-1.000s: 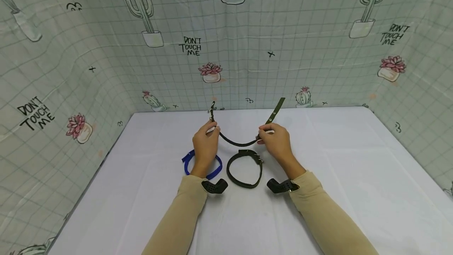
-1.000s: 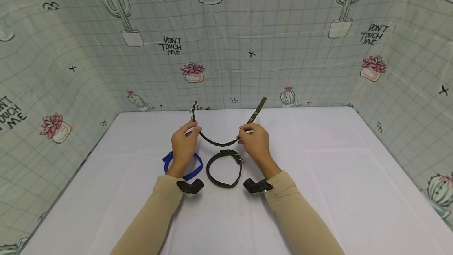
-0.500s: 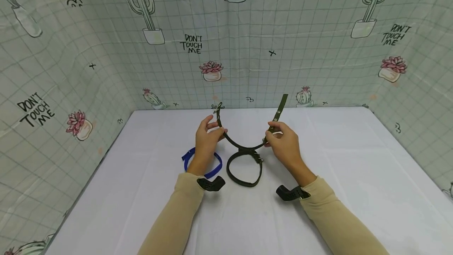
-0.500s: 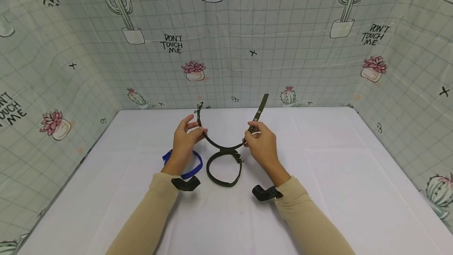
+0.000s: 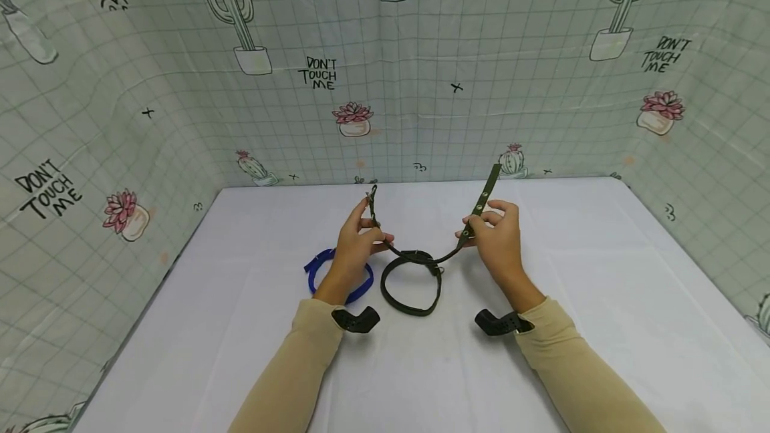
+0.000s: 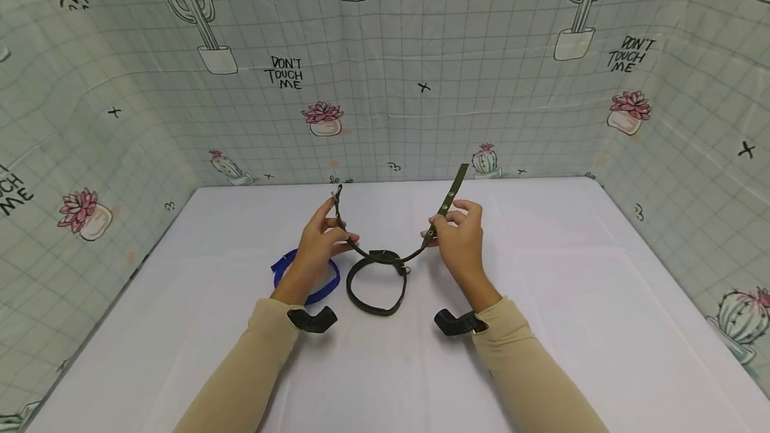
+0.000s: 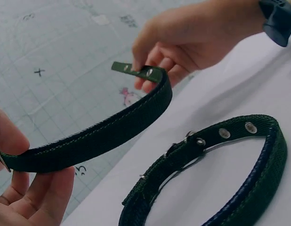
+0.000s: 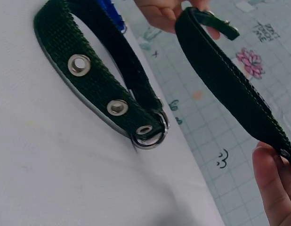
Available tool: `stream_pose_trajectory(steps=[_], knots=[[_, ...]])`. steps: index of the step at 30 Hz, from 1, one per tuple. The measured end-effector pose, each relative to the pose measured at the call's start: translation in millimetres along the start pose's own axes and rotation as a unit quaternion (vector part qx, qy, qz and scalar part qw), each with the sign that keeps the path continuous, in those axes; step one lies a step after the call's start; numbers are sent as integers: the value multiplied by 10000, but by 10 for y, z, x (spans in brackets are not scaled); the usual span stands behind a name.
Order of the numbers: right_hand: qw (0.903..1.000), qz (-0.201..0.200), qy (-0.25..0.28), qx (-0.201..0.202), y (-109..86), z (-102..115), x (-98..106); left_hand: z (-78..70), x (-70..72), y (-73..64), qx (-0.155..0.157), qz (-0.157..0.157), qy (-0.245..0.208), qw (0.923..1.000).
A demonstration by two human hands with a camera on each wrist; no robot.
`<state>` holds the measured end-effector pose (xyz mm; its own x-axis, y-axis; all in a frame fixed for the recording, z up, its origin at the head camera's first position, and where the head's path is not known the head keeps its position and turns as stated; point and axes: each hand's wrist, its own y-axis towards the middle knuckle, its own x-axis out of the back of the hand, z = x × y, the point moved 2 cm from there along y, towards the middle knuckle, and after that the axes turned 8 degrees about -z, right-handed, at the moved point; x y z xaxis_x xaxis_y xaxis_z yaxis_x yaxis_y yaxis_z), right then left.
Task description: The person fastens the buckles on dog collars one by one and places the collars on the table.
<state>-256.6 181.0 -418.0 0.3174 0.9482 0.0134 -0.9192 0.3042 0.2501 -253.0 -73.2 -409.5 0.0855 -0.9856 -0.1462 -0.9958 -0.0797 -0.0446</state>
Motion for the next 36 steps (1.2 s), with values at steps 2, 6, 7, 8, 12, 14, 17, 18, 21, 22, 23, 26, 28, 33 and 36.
stream_pose_trajectory(steps=[2,6,7,8,12,14,17,18,21,22,23,26,28,33,36], knots=[[10000,-54,52,-47,16,-13,32,6,-26,-18,-63,151,52,9999],[9999,-27,122,-69,16,-20,38,12,-67,-33,-338,317,159,9988],[9999,2,127,-68,8,-19,22,11,-66,-33,-428,329,156,9984],[9999,43,125,-83,-4,-18,4,7,-66,-33,-518,328,146,9980],[9994,312,-60,-128,-65,-15,-65,-8,-60,-44,-698,287,-52,9971],[9988,455,-131,-155,-88,-12,-90,-13,-57,-55,-721,263,-59,9970],[9980,593,-146,-141,-102,-6,-113,-13,-52,-65,-787,175,49,9967],[9979,625,-124,-128,-104,-3,-119,-10,-50,-65,-811,125,94,9966],[9975,701,-59,-99,-114,6,-132,0,-42,-61,-862,-101,87,9962],[9974,710,-52,-89,-117,12,-131,3,-41,-58,-874,-175,53,9960],[9973,723,-69,-78,-124,18,-130,5,-41,-56,-871,-252,17,9959],[9971,746,-126,-96,-138,23,-128,15,-30,-48,-867,-471,-112,9951],[9968,777,-158,-75,-144,21,-127,21,-21,-45,-883,-555,-157,9944],[9965,815,-161,91,-150,40,-137,3,-22,-48,-993,-460,-316,9935],[9959,870,-196,153,-157,68,-157,-27,-35,-65,-1132,-266,-441,9922]])
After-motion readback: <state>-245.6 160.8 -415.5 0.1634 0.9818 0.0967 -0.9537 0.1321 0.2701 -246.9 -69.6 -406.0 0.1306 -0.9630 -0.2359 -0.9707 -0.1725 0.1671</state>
